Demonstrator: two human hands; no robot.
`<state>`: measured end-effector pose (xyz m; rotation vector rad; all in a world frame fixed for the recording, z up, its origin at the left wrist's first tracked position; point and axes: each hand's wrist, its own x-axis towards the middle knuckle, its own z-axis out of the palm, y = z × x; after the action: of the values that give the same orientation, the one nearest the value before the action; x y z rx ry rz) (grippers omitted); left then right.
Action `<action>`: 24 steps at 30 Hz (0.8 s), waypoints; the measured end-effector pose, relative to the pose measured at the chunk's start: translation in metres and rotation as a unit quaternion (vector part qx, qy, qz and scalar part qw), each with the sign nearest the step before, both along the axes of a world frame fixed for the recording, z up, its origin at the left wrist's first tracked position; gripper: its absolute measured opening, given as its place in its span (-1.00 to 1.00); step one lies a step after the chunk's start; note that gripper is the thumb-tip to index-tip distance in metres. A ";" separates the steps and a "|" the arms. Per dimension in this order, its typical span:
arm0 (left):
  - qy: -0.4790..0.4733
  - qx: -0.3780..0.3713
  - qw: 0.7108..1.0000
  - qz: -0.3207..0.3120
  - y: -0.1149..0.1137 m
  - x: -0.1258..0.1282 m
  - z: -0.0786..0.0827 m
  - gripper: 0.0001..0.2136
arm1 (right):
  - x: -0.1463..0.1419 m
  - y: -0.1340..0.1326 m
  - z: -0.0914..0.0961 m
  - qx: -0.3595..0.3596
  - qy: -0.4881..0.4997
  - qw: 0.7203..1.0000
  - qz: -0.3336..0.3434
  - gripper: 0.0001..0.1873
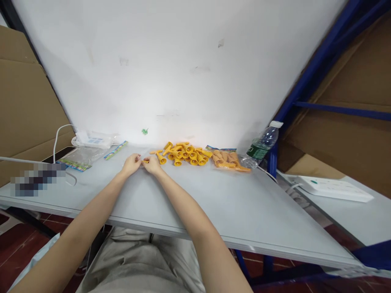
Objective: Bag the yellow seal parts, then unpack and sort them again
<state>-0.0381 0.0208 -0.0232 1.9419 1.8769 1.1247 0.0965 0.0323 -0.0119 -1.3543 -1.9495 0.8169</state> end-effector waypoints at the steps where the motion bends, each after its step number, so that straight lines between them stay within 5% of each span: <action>1: -0.008 0.004 1.000 -0.004 -0.001 0.001 0.000 -0.84 | -0.001 0.000 0.002 0.011 -0.020 1.000 0.020 -0.81; 10: -0.037 0.010 0.996 -0.077 0.002 -0.008 0.016 -0.92 | -0.002 0.000 0.009 0.102 -0.140 0.983 0.062 -0.87; 13: -0.007 -0.048 0.996 0.077 0.009 -0.040 0.025 -0.82 | 0.011 0.000 0.009 0.131 -0.156 0.975 0.089 -0.77; 16: 0.044 -0.156 0.963 0.214 0.013 -0.079 0.027 -0.63 | 0.022 0.002 0.013 0.154 -0.177 0.966 0.110 -0.74; 24: 0.056 -0.215 0.970 0.099 0.010 -0.123 0.038 -0.87 | 0.010 0.006 0.012 0.023 -0.080 0.989 0.124 -0.70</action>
<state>-0.1612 0.0312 0.0150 1.6312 2.1903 0.5897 0.1062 0.0386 0.0003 -1.1967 -2.2816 0.7914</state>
